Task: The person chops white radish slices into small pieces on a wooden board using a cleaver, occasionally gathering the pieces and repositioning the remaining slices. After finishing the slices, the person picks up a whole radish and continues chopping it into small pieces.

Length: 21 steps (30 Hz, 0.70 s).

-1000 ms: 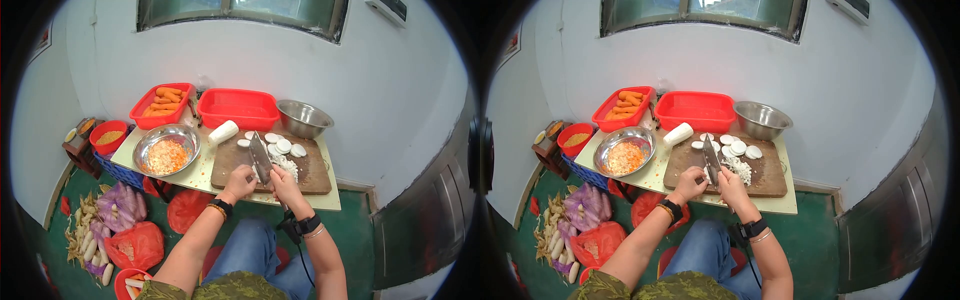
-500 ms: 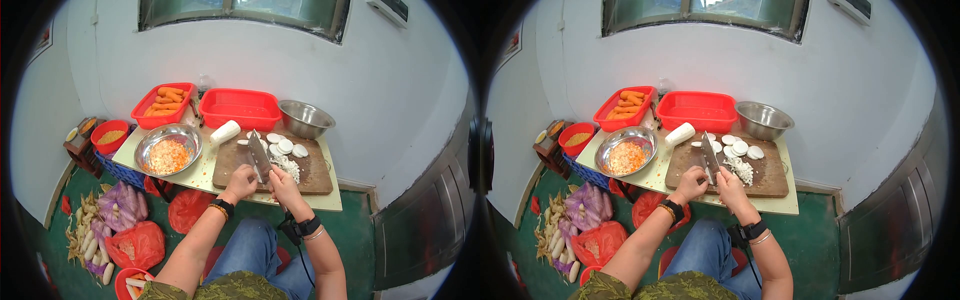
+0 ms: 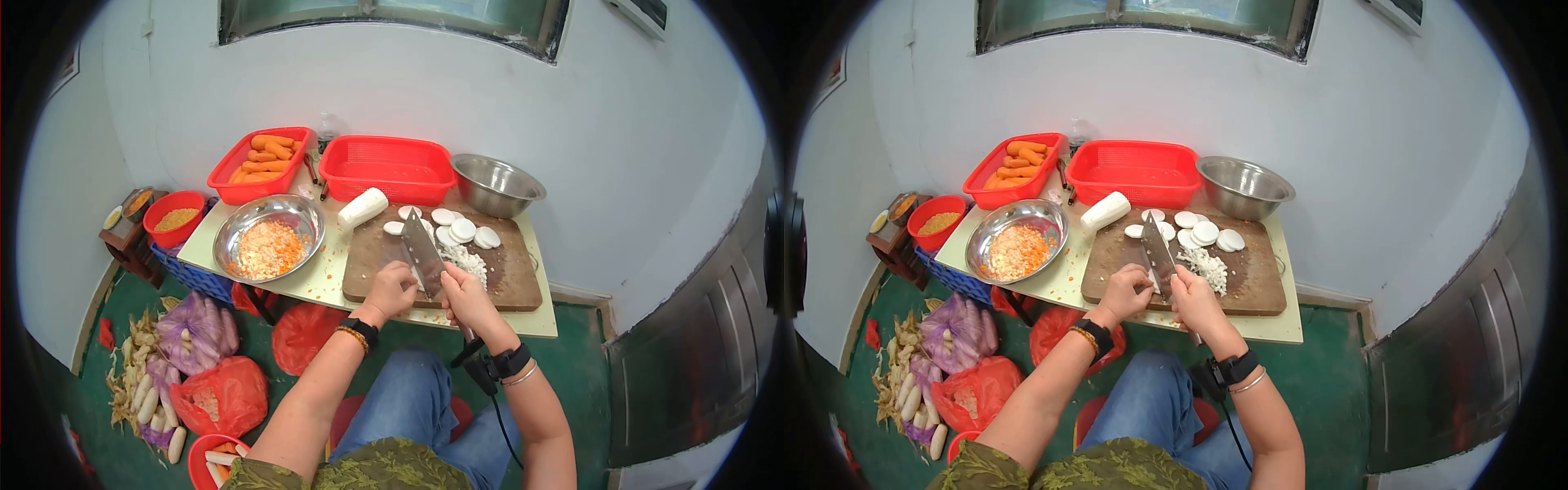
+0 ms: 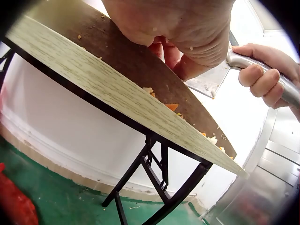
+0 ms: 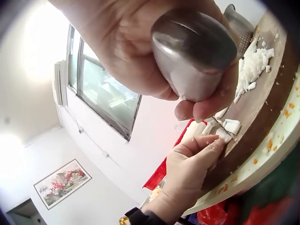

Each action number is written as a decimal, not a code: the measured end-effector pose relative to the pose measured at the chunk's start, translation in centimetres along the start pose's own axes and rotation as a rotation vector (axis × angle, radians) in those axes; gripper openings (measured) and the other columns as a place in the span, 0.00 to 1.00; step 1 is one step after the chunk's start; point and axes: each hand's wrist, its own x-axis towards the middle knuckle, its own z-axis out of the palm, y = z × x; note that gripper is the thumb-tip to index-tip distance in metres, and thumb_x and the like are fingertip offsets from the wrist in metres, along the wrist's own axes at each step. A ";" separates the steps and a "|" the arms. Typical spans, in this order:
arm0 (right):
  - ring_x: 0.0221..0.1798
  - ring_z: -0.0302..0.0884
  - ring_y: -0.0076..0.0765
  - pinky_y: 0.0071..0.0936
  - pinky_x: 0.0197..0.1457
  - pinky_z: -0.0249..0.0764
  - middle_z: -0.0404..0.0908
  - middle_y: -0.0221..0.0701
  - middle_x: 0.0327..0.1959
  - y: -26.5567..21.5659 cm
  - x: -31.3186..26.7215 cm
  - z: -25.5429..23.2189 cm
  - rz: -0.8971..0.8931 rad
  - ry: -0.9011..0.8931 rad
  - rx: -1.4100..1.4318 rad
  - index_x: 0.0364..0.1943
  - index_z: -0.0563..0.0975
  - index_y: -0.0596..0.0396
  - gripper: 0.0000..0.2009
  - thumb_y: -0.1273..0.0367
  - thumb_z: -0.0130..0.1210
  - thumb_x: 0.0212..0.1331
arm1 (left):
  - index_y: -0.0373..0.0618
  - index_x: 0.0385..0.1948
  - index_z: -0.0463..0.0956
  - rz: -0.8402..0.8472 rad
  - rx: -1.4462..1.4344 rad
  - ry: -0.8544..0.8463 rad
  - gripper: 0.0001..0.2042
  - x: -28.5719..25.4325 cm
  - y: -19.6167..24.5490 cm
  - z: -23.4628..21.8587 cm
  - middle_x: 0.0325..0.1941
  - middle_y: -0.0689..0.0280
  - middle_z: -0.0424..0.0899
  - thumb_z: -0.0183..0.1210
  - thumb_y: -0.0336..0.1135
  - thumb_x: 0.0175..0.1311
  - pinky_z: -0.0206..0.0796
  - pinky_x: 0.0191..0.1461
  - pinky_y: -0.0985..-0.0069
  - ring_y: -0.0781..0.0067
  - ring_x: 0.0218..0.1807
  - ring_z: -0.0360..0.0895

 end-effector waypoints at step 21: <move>0.14 0.65 0.16 0.19 0.15 0.64 0.69 0.22 0.17 2.0 0.3 0.1 0.008 0.067 0.064 0.60 0.72 0.50 0.17 0.62 0.44 0.71 | 0.40 0.27 0.77 -0.082 -0.025 0.021 0.06 0.1 0.3 0.0 0.32 0.58 0.78 0.62 0.26 0.46 0.73 0.38 0.68 0.59 0.33 0.79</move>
